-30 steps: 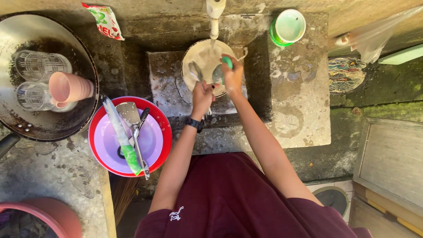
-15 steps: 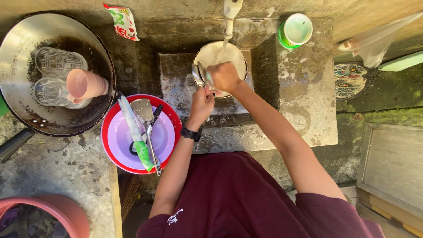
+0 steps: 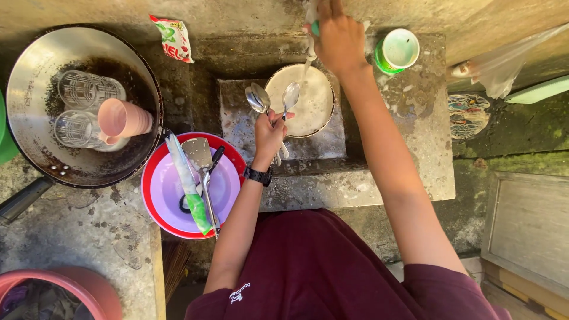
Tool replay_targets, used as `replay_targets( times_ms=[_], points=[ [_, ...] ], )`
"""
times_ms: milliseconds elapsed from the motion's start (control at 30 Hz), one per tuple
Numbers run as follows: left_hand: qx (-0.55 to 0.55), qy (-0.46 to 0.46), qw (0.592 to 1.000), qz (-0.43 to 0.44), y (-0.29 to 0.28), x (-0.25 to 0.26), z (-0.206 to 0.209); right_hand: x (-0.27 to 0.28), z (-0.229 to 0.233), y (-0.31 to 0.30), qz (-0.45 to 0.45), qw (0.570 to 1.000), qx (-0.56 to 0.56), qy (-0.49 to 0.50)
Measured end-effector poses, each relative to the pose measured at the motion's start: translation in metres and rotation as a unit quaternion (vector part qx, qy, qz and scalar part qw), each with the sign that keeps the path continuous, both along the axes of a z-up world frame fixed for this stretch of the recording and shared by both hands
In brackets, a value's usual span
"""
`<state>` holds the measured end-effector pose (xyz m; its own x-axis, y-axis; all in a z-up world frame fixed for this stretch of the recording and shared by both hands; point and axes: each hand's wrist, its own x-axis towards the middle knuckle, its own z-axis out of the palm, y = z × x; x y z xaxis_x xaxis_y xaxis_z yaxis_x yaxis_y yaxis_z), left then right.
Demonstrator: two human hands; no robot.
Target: The person is washing various kitchen items including plates, bowls, and spoons in a sink.
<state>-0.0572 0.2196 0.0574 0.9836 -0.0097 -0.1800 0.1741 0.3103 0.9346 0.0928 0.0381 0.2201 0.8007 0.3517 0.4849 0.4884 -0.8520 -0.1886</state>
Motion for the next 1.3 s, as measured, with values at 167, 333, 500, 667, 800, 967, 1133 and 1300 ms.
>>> replay_targets(
  times_ms=[167, 333, 500, 667, 800, 967, 1133, 1300],
  points=[
    [0.005, -0.003, 1.000, 0.019, -0.004, -0.006, -0.014, 0.027, -0.039, 0.018, -0.186, 0.978, -0.093, 0.015],
    [0.042, 0.030, 0.997, 0.054, -0.009, -0.011, -0.054, -0.001, -0.072, 0.009, -0.180, 0.969, -0.001, -0.172],
    [0.129, 0.096, 0.986, 0.048, -0.021, -0.010, -0.114, -0.073, -0.206, 0.015, -0.131, 0.977, 0.133, 0.104],
    [0.242, 0.142, 0.958, 0.058, -0.032, -0.015, -0.151, -0.110, -0.267, 0.030, -0.123, 0.931, -0.120, 0.322],
    [0.223, 0.193, 0.955, 0.021, -0.033, -0.028, -0.146, -0.130, -0.254, 0.024, -0.098, 0.868, -0.124, 0.471],
    [0.068, 0.230, 0.971, 0.000, -0.026, -0.048, -0.181, -0.156, -0.253, -0.008, -0.022, 0.881, -0.123, 0.456],
    [-0.004, 0.240, 0.971, -0.002, -0.029, -0.056, -0.165, -0.150, -0.256, -0.032, 0.021, 0.855, -0.053, 0.515],
    [-0.070, 0.197, 0.978, 0.019, -0.031, -0.048, -0.147, -0.142, -0.227, -0.033, -0.083, 0.828, 0.210, 0.513]
  ],
)
